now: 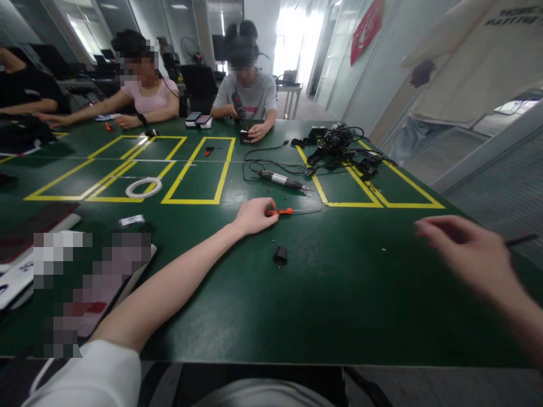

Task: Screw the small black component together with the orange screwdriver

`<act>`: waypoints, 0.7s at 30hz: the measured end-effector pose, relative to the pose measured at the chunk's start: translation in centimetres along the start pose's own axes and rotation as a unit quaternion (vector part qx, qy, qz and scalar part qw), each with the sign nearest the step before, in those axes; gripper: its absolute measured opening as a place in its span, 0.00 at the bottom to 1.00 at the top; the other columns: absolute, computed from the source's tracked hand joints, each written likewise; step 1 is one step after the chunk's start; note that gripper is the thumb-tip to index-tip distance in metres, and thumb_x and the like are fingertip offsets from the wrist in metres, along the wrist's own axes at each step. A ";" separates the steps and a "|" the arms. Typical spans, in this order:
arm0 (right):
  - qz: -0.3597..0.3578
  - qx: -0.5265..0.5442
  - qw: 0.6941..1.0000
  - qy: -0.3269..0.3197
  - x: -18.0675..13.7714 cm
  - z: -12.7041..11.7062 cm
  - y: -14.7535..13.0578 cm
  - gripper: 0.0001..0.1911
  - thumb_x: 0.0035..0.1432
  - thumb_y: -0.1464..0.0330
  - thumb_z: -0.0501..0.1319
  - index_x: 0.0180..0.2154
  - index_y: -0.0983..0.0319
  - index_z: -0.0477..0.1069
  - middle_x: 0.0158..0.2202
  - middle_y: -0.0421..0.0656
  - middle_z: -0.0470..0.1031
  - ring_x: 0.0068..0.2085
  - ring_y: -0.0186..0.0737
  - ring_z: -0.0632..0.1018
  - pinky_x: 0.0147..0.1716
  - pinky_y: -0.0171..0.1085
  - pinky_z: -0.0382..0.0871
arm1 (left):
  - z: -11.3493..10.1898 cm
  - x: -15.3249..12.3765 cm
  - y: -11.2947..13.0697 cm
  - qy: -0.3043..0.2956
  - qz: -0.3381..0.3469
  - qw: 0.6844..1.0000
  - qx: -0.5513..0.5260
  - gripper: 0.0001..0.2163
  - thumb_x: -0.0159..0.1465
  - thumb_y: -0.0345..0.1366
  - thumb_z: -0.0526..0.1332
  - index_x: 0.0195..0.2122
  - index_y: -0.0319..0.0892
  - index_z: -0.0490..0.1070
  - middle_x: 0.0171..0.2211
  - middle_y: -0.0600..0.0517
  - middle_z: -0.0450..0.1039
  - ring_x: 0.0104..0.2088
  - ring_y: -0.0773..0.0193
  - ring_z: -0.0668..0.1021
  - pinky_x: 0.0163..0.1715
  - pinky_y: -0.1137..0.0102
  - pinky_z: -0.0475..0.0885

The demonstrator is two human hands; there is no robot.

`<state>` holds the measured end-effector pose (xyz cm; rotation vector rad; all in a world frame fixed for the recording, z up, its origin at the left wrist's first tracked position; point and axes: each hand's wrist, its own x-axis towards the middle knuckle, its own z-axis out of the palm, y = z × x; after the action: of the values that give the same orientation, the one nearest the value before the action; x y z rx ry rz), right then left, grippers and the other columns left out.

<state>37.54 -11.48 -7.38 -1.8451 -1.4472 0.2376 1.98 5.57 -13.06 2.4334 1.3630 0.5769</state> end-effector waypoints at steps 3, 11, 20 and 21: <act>-0.029 0.006 0.977 -0.213 -0.6 6.2 -6.6 0.26 0.59 0.43 0.58 0.35 0.59 0.77 0.27 0.45 0.79 0.29 0.48 0.78 0.28 0.42 0.69 | -0.1 0.0 0.0 0.001 0.001 1.000 0.000 0.12 0.63 0.43 0.64 0.44 0.43 0.80 0.36 0.49 0.81 0.37 0.56 0.81 0.35 0.66 0.71; -0.112 -0.203 0.904 -0.361 -2.3 14.2 -15.9 0.17 0.64 0.53 0.64 0.32 0.59 0.77 0.30 0.48 0.81 0.32 0.49 0.80 0.29 0.39 0.64 | 0.1 0.0 0.0 0.002 0.008 1.000 -0.002 0.12 0.63 0.43 0.64 0.43 0.44 0.79 0.35 0.50 0.81 0.37 0.56 0.80 0.35 0.66 0.71; -0.009 0.169 0.907 -0.387 -2.2 10.1 -9.2 0.22 0.58 0.49 0.66 0.40 0.60 0.80 0.34 0.45 0.84 0.36 0.46 0.83 0.38 0.42 0.79 | 0.3 0.0 0.0 0.002 0.008 1.000 -0.012 0.11 0.63 0.42 0.64 0.43 0.44 0.79 0.35 0.50 0.80 0.37 0.56 0.80 0.36 0.66 0.71; 0.028 0.197 0.909 -0.366 -2.1 9.4 -8.0 0.25 0.54 0.46 0.68 0.40 0.61 0.80 0.35 0.47 0.84 0.37 0.47 0.84 0.40 0.44 0.81 | 0.3 0.1 0.0 0.001 0.008 1.000 -0.012 0.11 0.63 0.42 0.64 0.43 0.43 0.79 0.35 0.50 0.80 0.37 0.56 0.80 0.36 0.66 0.71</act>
<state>25.50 -8.61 -9.23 -1.5113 -1.6549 1.2662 2.14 5.61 -13.31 2.4260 1.3310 0.5956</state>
